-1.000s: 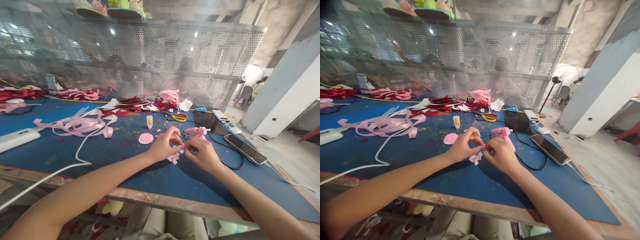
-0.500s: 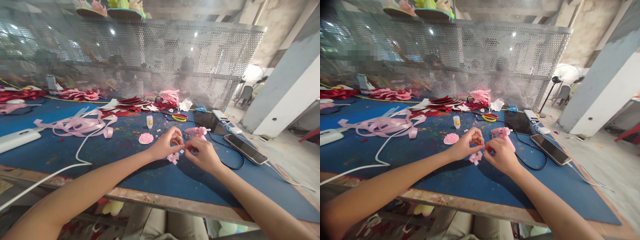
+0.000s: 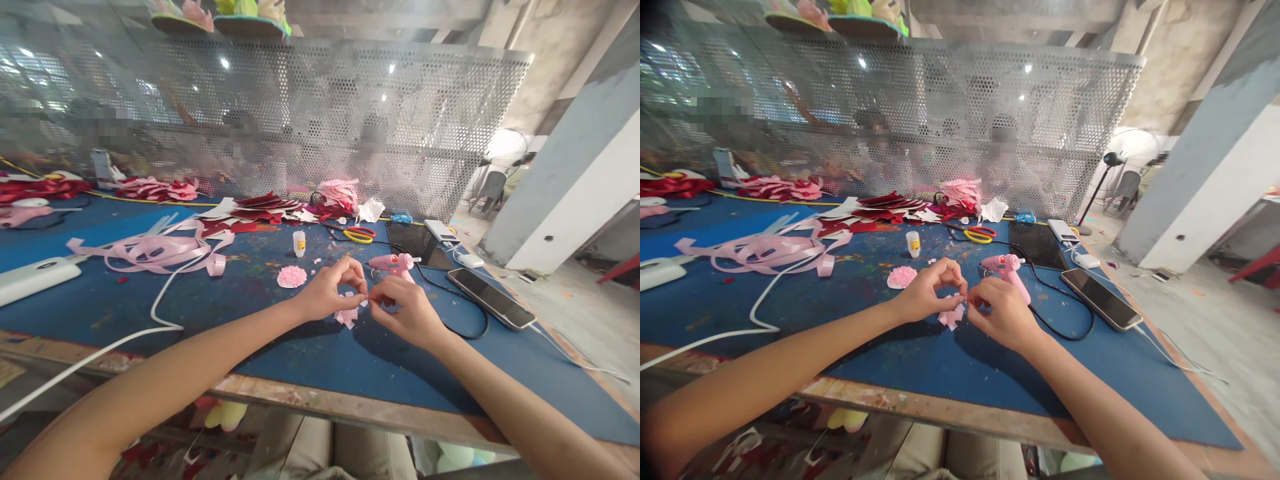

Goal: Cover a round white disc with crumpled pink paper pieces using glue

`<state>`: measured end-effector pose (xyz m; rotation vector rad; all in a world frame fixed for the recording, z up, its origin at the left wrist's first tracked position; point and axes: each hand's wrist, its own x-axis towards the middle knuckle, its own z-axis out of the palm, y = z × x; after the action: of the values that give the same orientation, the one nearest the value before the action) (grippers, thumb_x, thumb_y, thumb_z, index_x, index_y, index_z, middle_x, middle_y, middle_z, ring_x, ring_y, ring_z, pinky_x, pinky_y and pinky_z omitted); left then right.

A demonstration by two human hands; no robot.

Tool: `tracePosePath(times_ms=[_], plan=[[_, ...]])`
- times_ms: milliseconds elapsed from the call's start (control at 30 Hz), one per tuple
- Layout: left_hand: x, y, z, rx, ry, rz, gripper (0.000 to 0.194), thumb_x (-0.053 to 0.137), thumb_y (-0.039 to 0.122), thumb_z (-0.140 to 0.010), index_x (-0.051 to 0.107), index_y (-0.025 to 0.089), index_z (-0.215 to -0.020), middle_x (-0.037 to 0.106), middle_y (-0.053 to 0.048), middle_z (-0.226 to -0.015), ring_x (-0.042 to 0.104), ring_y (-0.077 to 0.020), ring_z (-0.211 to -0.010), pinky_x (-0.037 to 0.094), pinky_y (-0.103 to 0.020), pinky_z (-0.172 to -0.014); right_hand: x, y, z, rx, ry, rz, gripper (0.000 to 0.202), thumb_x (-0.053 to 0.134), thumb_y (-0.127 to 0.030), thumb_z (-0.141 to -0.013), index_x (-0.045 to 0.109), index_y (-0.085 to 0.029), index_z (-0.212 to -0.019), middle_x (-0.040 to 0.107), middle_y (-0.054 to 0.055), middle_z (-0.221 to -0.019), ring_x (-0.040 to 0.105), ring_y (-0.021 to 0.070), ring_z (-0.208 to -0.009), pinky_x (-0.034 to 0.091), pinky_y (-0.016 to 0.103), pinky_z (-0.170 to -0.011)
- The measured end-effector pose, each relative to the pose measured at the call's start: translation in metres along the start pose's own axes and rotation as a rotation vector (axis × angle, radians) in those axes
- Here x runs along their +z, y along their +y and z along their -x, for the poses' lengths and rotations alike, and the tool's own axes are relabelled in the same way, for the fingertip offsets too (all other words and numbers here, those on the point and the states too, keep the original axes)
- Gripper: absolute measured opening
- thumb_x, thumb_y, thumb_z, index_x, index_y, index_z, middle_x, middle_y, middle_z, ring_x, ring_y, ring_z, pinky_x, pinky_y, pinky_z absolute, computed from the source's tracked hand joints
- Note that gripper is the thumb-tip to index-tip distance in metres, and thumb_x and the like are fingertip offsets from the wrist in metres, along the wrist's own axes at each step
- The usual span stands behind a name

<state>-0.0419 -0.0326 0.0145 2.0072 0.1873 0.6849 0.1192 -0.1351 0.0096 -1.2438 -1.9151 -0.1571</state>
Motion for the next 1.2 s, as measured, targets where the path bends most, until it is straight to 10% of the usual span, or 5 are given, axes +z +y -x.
tracePosePath(times_ms=[467,700,1200], plan=[[0.004,0.004,-0.002,0.021,0.108,0.02,0.025,0.062,0.016,-0.075,0.041,0.02,-0.087,0.06,0.002,-0.078,0.059,-0.0095,-0.07,0.046,-0.023,-0.07,-0.001,-0.001,-0.003,0.053,0.034,-0.006,0.009,0.053,-0.017,-0.081,0.056,-0.019,-0.073,0.057,-0.001,-0.063,0.052,0.0116,-0.059,0.043,0.024,-0.058],[-0.015,-0.003,-0.016,-0.01,0.356,0.007,0.025,0.064,0.019,-0.072,0.043,0.019,-0.085,0.06,0.002,-0.075,0.064,-0.013,-0.074,0.048,-0.027,-0.074,0.007,0.011,-0.004,0.181,-0.1,0.081,0.029,0.061,-0.019,-0.075,0.055,-0.019,-0.103,0.063,0.004,-0.084,0.057,0.0168,-0.073,0.047,0.03,-0.065],[-0.049,-0.001,-0.027,-0.005,0.688,0.045,0.032,0.071,0.017,-0.06,0.046,0.018,-0.08,0.052,0.005,-0.069,0.056,-0.0089,-0.062,0.049,-0.024,-0.062,0.008,0.011,0.0,0.097,-0.153,0.149,0.01,0.056,-0.016,-0.079,0.057,-0.02,-0.089,0.062,0.003,-0.083,0.058,0.016,-0.074,0.044,0.036,-0.082]])
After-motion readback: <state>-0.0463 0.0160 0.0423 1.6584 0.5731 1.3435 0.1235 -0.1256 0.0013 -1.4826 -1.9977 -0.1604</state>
